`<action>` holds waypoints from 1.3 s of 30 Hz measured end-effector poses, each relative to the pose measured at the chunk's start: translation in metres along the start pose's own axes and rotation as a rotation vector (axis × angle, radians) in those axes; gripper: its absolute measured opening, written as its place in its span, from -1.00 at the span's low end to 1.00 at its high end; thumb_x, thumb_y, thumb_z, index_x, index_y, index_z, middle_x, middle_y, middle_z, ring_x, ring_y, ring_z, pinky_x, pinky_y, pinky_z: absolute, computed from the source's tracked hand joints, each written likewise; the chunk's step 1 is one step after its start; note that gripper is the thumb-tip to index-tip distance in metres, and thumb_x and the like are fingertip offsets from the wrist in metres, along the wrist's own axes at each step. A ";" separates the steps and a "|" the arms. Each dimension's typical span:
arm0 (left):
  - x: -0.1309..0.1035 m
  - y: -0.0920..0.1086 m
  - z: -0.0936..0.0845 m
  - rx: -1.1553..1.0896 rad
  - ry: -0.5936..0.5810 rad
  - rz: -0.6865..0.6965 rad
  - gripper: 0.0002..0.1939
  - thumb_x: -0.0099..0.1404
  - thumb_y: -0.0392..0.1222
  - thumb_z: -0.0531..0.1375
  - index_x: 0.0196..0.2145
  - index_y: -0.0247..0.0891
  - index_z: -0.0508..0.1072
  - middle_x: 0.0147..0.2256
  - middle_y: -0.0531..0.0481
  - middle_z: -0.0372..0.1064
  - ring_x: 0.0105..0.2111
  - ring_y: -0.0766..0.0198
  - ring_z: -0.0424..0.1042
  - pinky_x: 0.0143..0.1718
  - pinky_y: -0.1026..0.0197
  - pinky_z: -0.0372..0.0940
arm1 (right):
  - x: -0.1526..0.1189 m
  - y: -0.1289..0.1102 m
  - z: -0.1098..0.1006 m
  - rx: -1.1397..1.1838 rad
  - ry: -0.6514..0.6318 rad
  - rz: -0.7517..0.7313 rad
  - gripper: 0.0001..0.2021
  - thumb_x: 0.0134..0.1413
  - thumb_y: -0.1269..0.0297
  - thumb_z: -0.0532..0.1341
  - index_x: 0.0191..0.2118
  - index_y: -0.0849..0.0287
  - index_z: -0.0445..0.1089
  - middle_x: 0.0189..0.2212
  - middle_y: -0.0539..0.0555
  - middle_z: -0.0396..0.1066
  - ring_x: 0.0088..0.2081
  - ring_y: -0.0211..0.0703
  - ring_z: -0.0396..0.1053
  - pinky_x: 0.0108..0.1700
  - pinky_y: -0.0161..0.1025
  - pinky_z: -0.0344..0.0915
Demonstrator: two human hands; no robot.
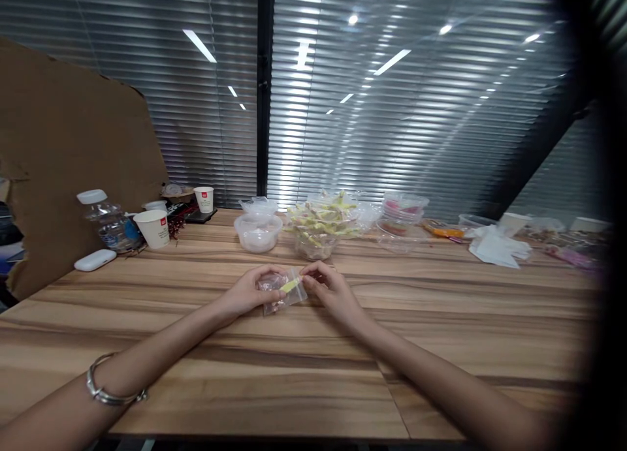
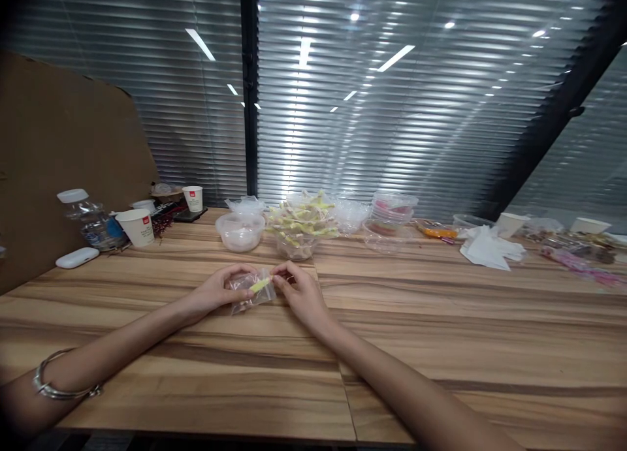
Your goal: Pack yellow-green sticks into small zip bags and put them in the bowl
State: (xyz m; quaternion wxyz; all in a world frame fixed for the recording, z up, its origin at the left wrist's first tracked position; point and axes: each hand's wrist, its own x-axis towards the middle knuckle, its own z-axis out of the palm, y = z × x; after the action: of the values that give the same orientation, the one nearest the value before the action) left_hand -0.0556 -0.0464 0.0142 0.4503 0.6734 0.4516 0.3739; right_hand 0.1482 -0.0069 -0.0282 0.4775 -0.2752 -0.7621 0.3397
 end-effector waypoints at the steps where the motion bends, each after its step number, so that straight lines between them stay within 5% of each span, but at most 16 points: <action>1: 0.000 0.000 0.000 0.002 0.003 -0.002 -0.53 0.02 -0.11 0.29 -0.12 -0.27 0.31 -0.16 -0.04 0.32 -0.21 0.35 0.31 -0.21 0.34 0.26 | 0.000 0.000 0.000 -0.004 0.004 -0.004 -0.77 0.13 0.14 0.07 -0.18 0.16 0.30 -0.26 0.01 0.33 -0.22 -0.34 0.28 -0.18 -0.37 0.20; 23: -0.002 0.001 -0.001 0.032 -0.072 -0.016 -0.52 -0.02 -0.12 0.32 -0.12 -0.25 0.37 -0.14 -0.05 0.36 -0.19 0.33 0.33 -0.13 0.32 0.23 | 0.004 -0.003 0.000 0.070 0.011 0.017 -0.80 -0.07 0.20 0.25 -0.39 0.26 0.44 -0.29 0.11 0.35 -0.23 -0.28 0.31 -0.14 -0.30 0.25; 29: -0.002 0.000 -0.003 -0.012 -0.025 -0.030 -0.50 -0.03 -0.11 0.33 -0.13 -0.28 0.37 -0.14 -0.07 0.37 -0.20 0.32 0.34 -0.18 0.34 0.24 | 0.004 -0.001 -0.001 0.212 -0.089 0.052 -0.73 -0.06 0.14 0.24 -0.27 0.21 0.46 -0.14 0.11 0.33 -0.11 -0.23 0.31 -0.03 -0.29 0.24; 34: 0.000 0.001 -0.003 -0.087 0.023 -0.042 -0.49 0.01 -0.11 0.31 -0.07 -0.27 0.35 -0.10 -0.10 0.36 -0.18 0.29 0.35 -0.16 0.31 0.24 | 0.000 -0.005 0.003 0.302 -0.196 0.077 -0.60 0.20 0.05 -0.06 0.01 0.11 0.31 0.00 0.06 0.25 0.04 -0.24 0.21 0.14 -0.22 0.09; 39: 0.000 0.003 -0.001 -0.176 -0.033 -0.043 -0.52 0.06 -0.11 0.27 -0.04 -0.24 0.35 -0.01 -0.12 0.30 -0.09 0.22 0.34 -0.11 0.25 0.27 | -0.001 0.000 0.014 0.309 -0.182 0.069 -0.55 0.03 0.13 0.17 0.05 0.11 0.19 -0.02 0.07 0.25 -0.02 -0.23 0.25 0.04 -0.26 0.21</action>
State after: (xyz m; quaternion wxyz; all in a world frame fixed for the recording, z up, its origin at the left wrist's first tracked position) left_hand -0.0555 -0.0470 0.0169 0.5229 0.6275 0.4241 0.3911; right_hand 0.1362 -0.0112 -0.0332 0.4311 -0.1928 -0.7312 0.4923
